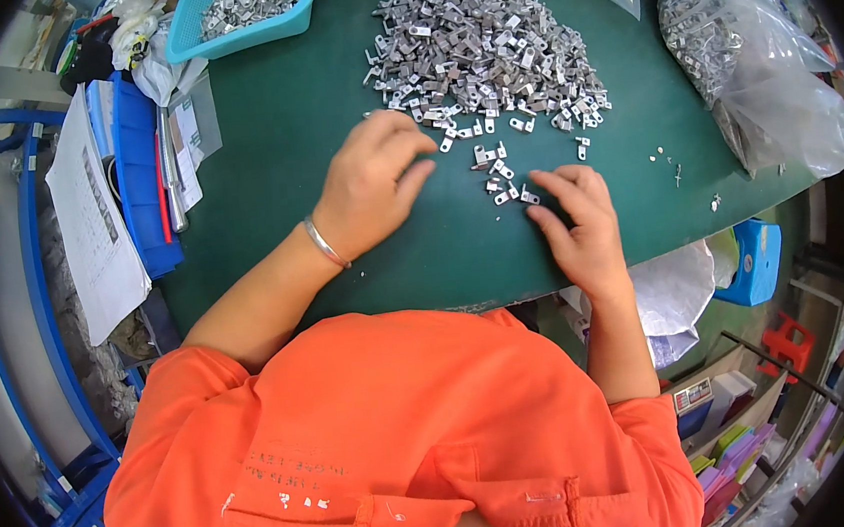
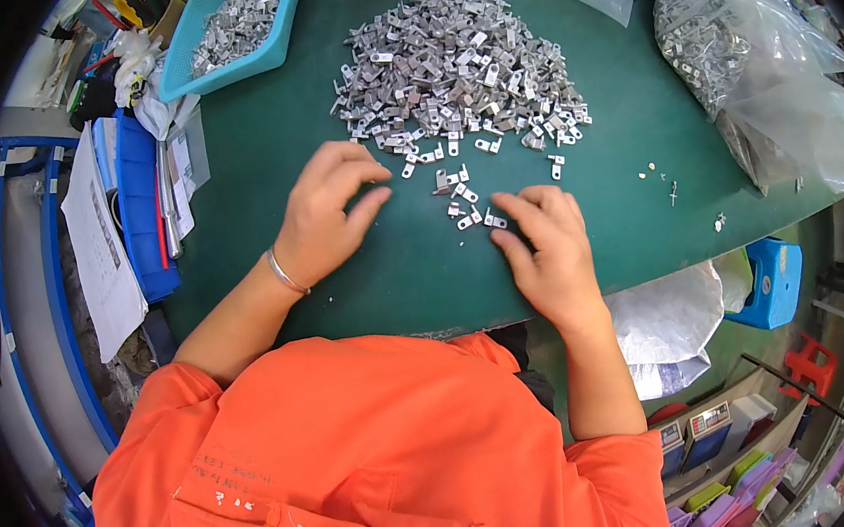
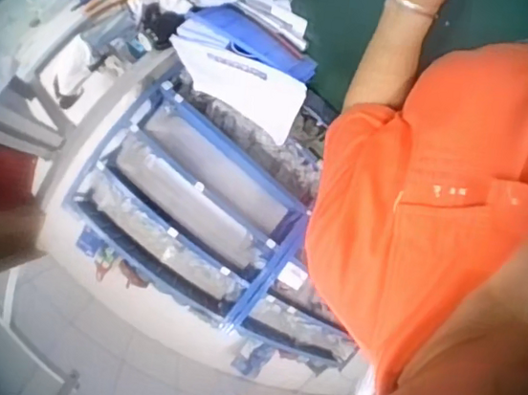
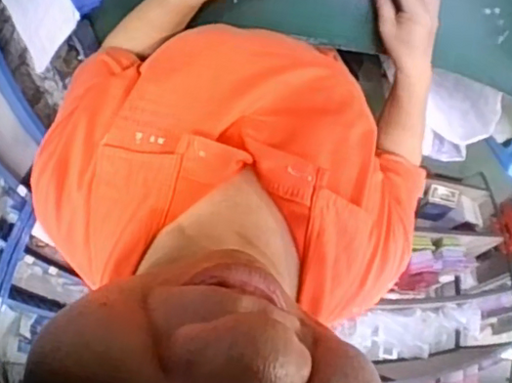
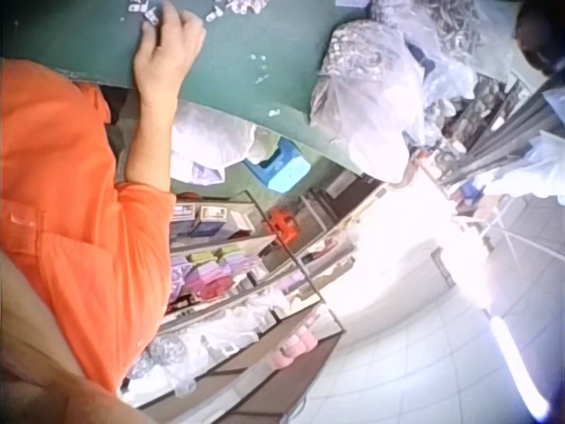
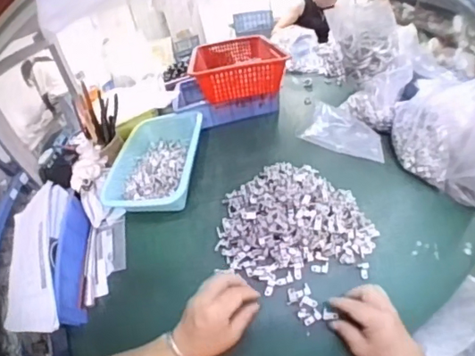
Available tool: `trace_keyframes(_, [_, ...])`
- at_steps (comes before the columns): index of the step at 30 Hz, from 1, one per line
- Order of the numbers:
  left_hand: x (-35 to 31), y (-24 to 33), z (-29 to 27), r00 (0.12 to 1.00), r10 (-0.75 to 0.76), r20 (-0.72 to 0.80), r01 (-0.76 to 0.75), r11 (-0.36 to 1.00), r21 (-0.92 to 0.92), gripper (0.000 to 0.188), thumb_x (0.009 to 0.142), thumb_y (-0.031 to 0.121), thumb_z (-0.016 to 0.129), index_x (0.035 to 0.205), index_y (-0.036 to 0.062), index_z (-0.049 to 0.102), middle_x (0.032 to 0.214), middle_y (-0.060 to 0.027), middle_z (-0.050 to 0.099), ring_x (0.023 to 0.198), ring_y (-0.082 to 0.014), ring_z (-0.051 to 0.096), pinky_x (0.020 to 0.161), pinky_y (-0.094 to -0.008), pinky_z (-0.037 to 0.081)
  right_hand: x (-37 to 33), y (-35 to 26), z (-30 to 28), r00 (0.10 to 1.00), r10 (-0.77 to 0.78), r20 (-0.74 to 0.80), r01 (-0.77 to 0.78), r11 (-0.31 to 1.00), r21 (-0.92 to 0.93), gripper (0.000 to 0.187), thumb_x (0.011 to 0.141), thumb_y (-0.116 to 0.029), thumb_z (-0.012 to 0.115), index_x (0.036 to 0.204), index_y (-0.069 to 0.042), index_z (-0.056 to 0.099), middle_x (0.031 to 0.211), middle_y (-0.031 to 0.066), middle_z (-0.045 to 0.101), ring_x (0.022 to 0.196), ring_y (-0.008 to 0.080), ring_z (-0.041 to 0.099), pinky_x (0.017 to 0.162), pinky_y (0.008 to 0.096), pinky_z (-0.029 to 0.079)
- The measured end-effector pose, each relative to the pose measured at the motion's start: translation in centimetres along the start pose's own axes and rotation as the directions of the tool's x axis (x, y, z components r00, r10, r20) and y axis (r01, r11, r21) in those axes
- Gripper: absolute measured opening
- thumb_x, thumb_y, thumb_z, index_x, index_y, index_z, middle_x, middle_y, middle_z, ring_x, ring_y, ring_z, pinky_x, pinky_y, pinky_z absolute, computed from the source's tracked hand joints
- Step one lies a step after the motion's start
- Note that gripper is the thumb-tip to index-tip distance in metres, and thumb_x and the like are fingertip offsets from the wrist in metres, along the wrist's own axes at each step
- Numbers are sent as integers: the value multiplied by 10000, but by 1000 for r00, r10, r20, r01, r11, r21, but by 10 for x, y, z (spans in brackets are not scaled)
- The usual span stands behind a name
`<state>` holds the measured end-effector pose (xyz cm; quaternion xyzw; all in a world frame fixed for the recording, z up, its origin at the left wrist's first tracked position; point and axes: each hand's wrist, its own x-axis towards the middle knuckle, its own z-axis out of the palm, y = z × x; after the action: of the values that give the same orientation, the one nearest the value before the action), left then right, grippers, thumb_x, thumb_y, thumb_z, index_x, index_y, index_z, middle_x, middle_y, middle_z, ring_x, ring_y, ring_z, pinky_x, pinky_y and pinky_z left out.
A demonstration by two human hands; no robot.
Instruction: The person sorts small silver metal parts on a green workbench. They pick up individual pieces from a large pile, inspect them, and place them into a smaller, separate pile. The person occasionally moves the pile to access more parts underneath.
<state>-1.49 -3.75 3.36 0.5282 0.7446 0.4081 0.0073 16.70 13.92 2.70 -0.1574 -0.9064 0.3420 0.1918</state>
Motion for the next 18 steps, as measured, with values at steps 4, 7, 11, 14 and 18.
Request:
trace_keyframes(4, [-5, 17, 18, 981, -21, 194, 68, 968, -241, 201, 739, -3, 716, 920, 36, 637, 901, -72, 586, 714, -180, 592, 604, -267, 476, -4, 0, 8, 997, -65, -29, 61, 991, -121, 194, 721, -16, 700, 904, -24, 637, 913, 90, 582, 847, 283, 541, 789, 365, 430])
trace_keyframes(7, [-4, 29, 19, 927, -165, 336, 288, 888, -358, 225, 767, 33, 727, 977, 27, 646, 874, -47, 604, 677, -109, 582, 608, -229, 484, -9, -8, 13, 994, 41, -99, -37, 998, 42, 163, 738, 15, 693, 875, -23, 614, 872, 92, 602, 785, 270, 581, 711, 339, 473])
trace_keyframes(11, [-3, 37, 19, 843, -274, 463, 507, 689, -518, 237, 812, 71, 714, 1029, 1, 650, 906, -56, 645, 777, -84, 632, 663, -210, 517, -14, -31, 21, 985, 0, -173, 40, 973, 229, 197, 745, 71, 692, 882, -16, 580, 818, 103, 623, 676, 229, 616, 586, 285, 503])
trace_keyframes(14, [-7, 36, 15, 839, -254, 481, 513, 661, -547, 183, 835, 18, 670, 1012, -20, 646, 940, -81, 645, 869, -132, 665, 697, -224, 534, -15, -36, 30, 968, -56, -243, 136, 935, 327, 252, 729, 86, 710, 923, -6, 578, 839, 102, 631, 673, 176, 613, 595, 259, 505])
trace_keyframes(18, [-18, 33, 13, 861, -259, 438, 503, 565, -655, 161, 838, -51, 626, 998, -44, 638, 980, -90, 627, 871, -147, 662, 741, -242, 552, -13, -40, 22, 992, -1, -124, 52, 909, 415, 210, 742, 61, 718, 929, 10, 637, 853, 96, 645, 700, 151, 613, 610, 243, 495])
